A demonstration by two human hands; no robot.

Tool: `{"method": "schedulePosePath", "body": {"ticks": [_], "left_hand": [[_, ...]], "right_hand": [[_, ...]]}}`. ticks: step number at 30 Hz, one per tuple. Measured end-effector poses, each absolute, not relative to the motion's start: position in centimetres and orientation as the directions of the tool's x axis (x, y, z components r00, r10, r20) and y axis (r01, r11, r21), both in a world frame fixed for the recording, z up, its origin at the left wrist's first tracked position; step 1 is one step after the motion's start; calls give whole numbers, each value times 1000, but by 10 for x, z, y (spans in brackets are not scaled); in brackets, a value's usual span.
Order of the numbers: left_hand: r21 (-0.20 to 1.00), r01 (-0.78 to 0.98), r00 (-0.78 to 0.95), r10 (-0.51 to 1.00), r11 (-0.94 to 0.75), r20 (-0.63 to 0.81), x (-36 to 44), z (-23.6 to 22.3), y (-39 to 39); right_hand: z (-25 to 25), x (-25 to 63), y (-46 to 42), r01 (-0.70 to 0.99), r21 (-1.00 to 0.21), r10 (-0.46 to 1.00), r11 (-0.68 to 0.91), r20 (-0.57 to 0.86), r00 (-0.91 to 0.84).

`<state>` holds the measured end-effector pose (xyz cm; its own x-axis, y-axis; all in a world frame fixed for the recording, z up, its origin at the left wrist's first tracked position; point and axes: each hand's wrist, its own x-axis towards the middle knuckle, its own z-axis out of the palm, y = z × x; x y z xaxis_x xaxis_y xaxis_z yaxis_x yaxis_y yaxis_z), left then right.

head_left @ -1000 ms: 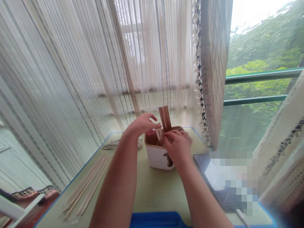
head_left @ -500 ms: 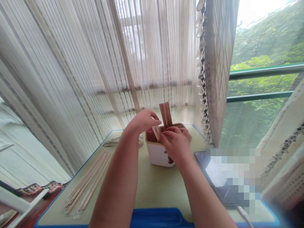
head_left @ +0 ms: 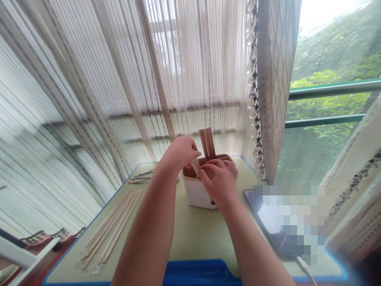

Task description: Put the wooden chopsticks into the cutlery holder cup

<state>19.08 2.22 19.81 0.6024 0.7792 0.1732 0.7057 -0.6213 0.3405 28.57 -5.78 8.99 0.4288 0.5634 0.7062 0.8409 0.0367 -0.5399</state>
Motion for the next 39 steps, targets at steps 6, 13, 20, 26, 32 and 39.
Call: {"method": "schedulePosePath", "body": {"ticks": [6,13,20,26,32,39], "left_hand": [[318,670,636,740,-670,218,190,198,20],[263,754,574,798,-602,180,186,201,17],[168,791,548,804,-588,231,181,206,9],[127,801,553,804,-585,217,180,208,5],[137,829,487,819,-543,302,180,209,-3],[313,833,138,720,-456,680,158,208,-36]], "right_hand": [[90,284,-56,842,-537,533,60,730,427],[91,281,-57,870,-486,538,84,757,371],[91,279,-56,886,-457,534,79,770,349],[91,279,-57,882,-463,544,86,763,348],[91,280,-61,881,-458,579,116,752,315],[99,278,-68,895,-404,463,187,840,283]]}}
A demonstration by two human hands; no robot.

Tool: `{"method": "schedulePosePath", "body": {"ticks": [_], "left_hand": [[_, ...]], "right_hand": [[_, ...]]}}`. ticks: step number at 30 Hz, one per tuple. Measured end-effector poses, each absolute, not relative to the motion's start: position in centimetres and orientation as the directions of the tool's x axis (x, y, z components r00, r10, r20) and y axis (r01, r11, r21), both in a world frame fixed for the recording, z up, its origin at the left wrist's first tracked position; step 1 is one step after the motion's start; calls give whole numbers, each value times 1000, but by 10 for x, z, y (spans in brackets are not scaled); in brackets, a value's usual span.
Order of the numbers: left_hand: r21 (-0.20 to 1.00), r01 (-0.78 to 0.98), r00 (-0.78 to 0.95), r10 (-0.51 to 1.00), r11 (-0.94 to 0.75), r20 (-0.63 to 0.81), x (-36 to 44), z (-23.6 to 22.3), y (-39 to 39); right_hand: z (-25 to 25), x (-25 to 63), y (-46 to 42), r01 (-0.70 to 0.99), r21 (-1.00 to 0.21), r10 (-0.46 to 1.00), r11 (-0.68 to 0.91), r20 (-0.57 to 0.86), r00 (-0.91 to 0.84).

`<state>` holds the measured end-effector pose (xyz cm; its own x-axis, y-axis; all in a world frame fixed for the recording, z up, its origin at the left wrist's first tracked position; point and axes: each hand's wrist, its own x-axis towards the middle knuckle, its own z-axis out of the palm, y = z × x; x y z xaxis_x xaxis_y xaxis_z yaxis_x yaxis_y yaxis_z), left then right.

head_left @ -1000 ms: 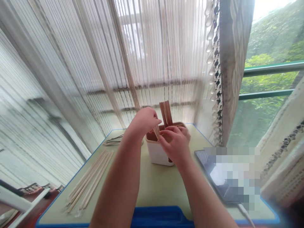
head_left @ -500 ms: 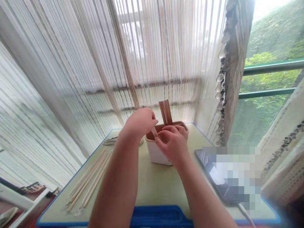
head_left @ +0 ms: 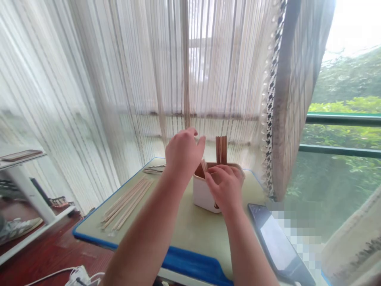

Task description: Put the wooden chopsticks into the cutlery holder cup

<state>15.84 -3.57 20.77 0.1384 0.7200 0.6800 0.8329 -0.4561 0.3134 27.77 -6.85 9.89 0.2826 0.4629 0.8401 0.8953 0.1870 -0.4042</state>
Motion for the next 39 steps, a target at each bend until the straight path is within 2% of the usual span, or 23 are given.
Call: {"method": "schedulePosePath", "body": {"ticks": [4,6,8,10,14,18,23,27,35,39], "left_hand": [[353,879,-14,721,-321,692,128,163,-48],[300,931,-18,793,-209,609,111,130,-49],[227,967,-16,867,-112,499,93,99,-48],[175,985,-66,903,-10,424,76,73,-45],[109,990,-131,908,95,397,51,42,-39],[72,993,-115,923,95,367,43,22,-37],[75,996,-70,924,45,376,43,15,-41],[89,988,-151,917,127,370,42,19,-42],[95,981,-193,930,172,312,41,19,-40],[113,977,-211,915,183,344,38,18,-36]], "right_hand": [[97,259,-81,880,-349,105,323,937,333],[88,245,-84,872,-250,42,420,966,257],[75,231,-82,828,-153,110,540,988,110],[60,218,-75,759,-142,267,635,963,-43],[35,203,-55,677,-333,612,656,760,-219],[14,202,-36,649,-496,793,576,532,-297],[-2,207,-23,643,-575,854,506,440,-278],[-2,209,-25,628,-612,870,481,420,-258],[3,210,-31,639,-601,873,481,399,-282],[5,209,-33,643,-596,872,481,401,-280]]}}
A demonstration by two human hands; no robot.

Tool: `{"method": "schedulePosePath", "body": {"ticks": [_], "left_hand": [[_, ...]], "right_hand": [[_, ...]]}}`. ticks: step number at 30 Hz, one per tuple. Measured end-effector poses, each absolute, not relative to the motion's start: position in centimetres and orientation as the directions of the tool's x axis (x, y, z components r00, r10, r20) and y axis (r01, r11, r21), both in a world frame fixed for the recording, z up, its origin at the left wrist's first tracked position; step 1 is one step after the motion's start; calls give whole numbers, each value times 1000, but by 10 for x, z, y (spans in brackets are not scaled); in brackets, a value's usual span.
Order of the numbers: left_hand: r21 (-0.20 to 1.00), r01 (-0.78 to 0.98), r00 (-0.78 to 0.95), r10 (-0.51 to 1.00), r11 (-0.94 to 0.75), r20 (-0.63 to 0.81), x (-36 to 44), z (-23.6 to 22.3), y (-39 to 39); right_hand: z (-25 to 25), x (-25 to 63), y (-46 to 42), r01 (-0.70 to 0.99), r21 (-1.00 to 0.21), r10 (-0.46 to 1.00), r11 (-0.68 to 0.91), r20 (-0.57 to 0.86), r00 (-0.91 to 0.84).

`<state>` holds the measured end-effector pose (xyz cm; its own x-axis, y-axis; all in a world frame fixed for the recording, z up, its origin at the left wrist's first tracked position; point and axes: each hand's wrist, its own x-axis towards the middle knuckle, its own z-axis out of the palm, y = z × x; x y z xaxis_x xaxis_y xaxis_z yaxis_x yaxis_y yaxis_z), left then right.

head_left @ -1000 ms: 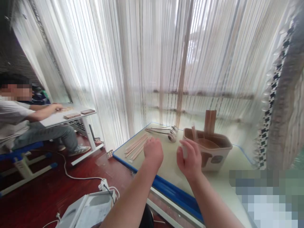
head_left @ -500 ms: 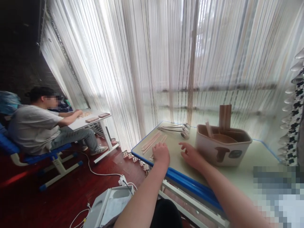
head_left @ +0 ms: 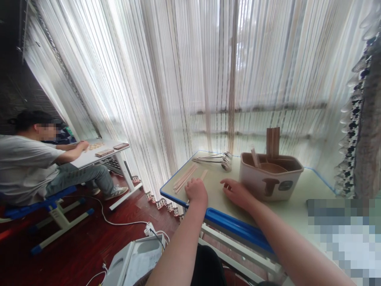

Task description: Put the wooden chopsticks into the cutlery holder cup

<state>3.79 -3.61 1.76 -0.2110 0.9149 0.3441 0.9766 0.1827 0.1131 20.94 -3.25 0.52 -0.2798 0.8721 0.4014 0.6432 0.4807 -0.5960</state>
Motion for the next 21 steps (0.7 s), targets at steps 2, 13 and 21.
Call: {"method": "schedulePosePath", "body": {"ticks": [2,13,21], "left_hand": [[124,971,-237,912,206,336,36,18,-33],[71,992,-123,911,103,393,36,18,-31],[69,997,9,907,-42,420,37,13,-35]], "right_hand": [[6,209,-33,649,-595,875,474,398,-274],[13,206,-40,666,-579,878,471,381,-290],[15,204,-38,682,-532,848,502,458,-267]]}}
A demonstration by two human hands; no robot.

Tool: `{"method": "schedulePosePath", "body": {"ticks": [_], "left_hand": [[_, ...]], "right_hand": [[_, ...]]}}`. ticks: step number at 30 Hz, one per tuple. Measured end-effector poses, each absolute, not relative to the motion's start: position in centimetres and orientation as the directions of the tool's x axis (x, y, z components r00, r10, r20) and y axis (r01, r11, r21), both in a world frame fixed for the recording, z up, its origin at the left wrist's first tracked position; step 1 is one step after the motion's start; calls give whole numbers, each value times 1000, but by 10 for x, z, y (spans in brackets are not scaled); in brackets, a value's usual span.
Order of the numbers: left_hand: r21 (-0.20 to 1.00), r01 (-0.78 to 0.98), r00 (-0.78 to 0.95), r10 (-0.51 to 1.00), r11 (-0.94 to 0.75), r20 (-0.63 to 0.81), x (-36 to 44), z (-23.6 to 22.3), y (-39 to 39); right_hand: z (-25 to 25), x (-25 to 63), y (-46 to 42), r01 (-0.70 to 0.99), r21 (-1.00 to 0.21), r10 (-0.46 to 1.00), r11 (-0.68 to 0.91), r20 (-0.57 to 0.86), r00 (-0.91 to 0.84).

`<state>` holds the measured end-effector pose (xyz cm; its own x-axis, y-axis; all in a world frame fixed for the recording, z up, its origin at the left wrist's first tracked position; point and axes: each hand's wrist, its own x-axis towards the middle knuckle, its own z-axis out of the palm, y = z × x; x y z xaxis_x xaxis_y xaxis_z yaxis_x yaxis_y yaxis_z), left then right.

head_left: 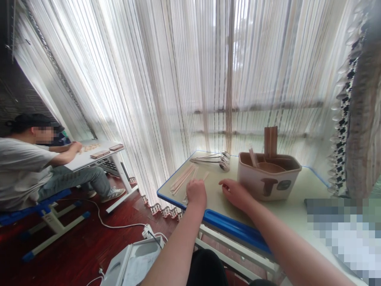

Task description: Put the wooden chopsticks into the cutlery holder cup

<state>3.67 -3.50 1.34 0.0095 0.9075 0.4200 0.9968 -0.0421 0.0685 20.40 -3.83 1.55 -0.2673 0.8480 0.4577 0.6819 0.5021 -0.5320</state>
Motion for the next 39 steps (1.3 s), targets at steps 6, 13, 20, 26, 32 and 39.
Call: {"method": "schedulePosePath", "body": {"ticks": [6,13,20,26,32,39], "left_hand": [[105,994,-22,914,-22,406,37,14,-35],[88,996,-58,907,23,416,36,11,-37],[95,985,62,800,-147,597,35,8,-41],[136,913,115,564,-383,818,34,8,-44],[72,768,274,429,-636,861,37,10,-51],[119,697,304,442,-707,844,37,11,-54]], "right_hand": [[18,207,-39,683,-510,828,523,494,-265],[18,207,-40,695,-486,832,530,458,-314],[23,204,-43,638,-518,805,570,506,-308],[28,204,-43,330,-790,854,516,504,-130],[43,194,-53,-41,-907,901,419,421,-107],[66,198,-64,-149,-872,881,465,473,-17]]}}
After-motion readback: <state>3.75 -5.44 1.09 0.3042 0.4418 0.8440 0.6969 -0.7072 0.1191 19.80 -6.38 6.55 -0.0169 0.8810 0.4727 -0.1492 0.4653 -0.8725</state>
